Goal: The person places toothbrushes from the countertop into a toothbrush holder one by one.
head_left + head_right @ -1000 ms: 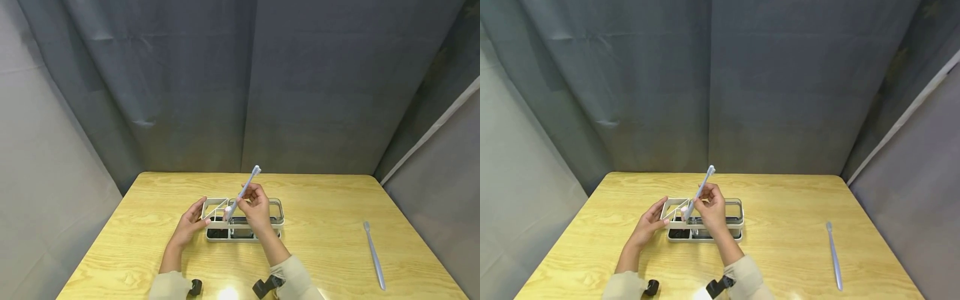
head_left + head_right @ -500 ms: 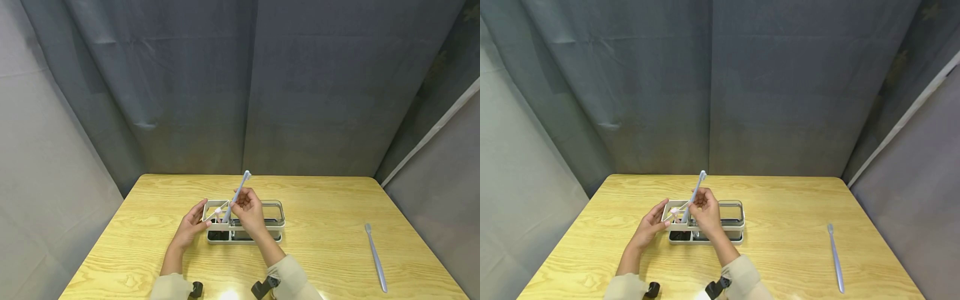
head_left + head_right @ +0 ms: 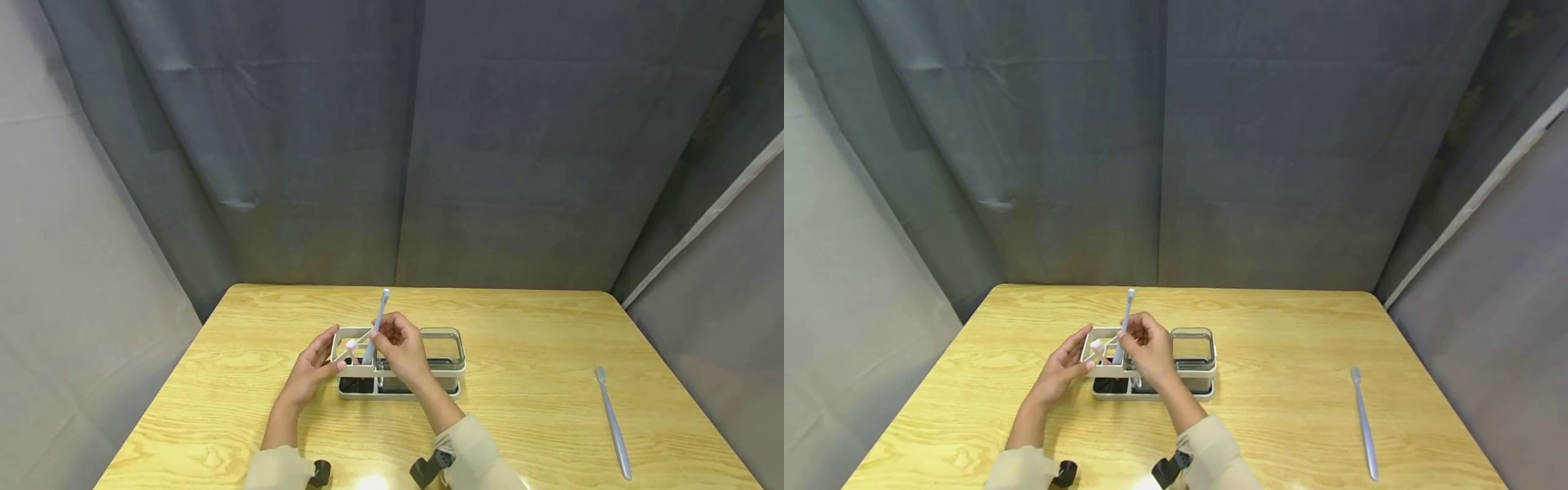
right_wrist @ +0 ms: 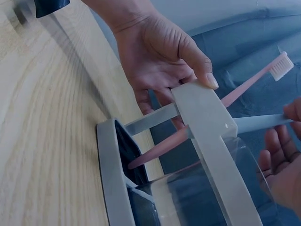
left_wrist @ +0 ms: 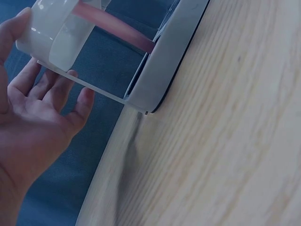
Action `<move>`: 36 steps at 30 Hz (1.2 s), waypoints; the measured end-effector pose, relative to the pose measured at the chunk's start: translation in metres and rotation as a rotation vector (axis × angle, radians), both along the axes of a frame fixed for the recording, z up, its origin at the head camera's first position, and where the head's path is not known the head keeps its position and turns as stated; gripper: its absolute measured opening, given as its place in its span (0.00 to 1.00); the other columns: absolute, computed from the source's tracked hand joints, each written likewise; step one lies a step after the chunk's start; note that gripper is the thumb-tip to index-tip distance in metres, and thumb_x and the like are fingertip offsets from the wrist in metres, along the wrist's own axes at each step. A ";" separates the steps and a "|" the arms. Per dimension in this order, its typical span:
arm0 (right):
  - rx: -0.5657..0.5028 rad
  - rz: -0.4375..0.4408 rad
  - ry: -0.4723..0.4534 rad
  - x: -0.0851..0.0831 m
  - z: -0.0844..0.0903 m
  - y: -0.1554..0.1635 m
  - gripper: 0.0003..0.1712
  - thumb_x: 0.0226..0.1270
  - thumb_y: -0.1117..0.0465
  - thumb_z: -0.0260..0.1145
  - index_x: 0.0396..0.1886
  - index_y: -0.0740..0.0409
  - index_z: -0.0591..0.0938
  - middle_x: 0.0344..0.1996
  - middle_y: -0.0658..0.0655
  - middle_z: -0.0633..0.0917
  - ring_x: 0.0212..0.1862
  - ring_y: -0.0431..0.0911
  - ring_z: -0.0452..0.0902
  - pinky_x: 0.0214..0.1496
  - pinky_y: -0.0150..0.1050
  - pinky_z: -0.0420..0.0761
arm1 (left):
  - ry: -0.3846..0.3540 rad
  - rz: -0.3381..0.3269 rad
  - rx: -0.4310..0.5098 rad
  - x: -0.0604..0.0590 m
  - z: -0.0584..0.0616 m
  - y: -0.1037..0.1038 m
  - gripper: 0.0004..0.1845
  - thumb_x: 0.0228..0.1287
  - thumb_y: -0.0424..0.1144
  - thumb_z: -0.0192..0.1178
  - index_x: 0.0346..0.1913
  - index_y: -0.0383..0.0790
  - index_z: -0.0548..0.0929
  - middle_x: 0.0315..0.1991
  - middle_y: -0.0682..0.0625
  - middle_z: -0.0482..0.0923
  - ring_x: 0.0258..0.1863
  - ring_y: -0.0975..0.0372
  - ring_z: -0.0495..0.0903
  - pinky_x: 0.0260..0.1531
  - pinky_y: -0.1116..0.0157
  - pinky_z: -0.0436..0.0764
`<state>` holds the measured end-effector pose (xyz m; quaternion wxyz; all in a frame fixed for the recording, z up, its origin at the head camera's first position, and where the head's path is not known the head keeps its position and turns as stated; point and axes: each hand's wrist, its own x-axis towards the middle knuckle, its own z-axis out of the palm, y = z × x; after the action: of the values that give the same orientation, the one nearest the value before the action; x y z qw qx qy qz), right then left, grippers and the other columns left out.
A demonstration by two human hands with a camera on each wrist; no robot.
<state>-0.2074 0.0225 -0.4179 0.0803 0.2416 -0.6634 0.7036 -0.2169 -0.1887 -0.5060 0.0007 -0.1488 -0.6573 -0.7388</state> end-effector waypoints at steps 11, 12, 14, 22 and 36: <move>0.259 0.076 -0.083 -0.001 0.007 0.008 0.05 0.58 0.73 0.63 0.34 0.72 0.79 0.29 0.62 0.80 0.33 0.54 0.74 0.31 0.33 0.75 | -0.010 -0.005 -0.017 0.001 -0.003 -0.001 0.38 0.56 0.27 0.63 0.69 0.39 0.60 0.69 0.41 0.55 0.68 0.53 0.54 0.65 0.57 0.53; 0.277 0.094 -0.089 -0.001 0.007 0.009 0.04 0.58 0.73 0.63 0.34 0.72 0.79 0.29 0.62 0.80 0.33 0.54 0.74 0.31 0.33 0.75 | -0.010 -0.005 -0.013 0.001 -0.003 -0.001 0.37 0.56 0.26 0.63 0.69 0.39 0.61 0.69 0.41 0.55 0.68 0.52 0.54 0.65 0.57 0.53; 0.316 0.125 -0.097 -0.002 0.008 0.010 0.04 0.58 0.73 0.63 0.33 0.72 0.79 0.29 0.62 0.80 0.33 0.53 0.74 0.31 0.33 0.76 | -0.012 0.000 -0.009 0.002 -0.003 -0.001 0.37 0.56 0.26 0.62 0.69 0.40 0.61 0.69 0.42 0.56 0.67 0.53 0.54 0.65 0.57 0.54; 0.396 0.162 -0.124 -0.004 0.011 0.013 0.04 0.56 0.74 0.64 0.32 0.72 0.79 0.27 0.60 0.79 0.30 0.48 0.72 0.29 0.32 0.74 | -0.004 0.006 -0.009 0.001 -0.002 0.000 0.37 0.56 0.25 0.62 0.69 0.40 0.61 0.69 0.42 0.56 0.68 0.52 0.54 0.64 0.57 0.54; 0.356 0.173 -0.164 -0.006 0.010 0.020 0.07 0.57 0.73 0.63 0.36 0.72 0.78 0.30 0.61 0.79 0.32 0.46 0.73 0.33 0.41 0.78 | 0.001 0.005 0.001 0.001 -0.004 0.002 0.37 0.56 0.25 0.62 0.69 0.40 0.61 0.69 0.42 0.55 0.68 0.52 0.53 0.64 0.56 0.53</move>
<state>-0.2130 0.0424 -0.4076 -0.0788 0.2498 -0.7583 0.5970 -0.2159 -0.1868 -0.5095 0.0031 -0.1475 -0.6572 -0.7392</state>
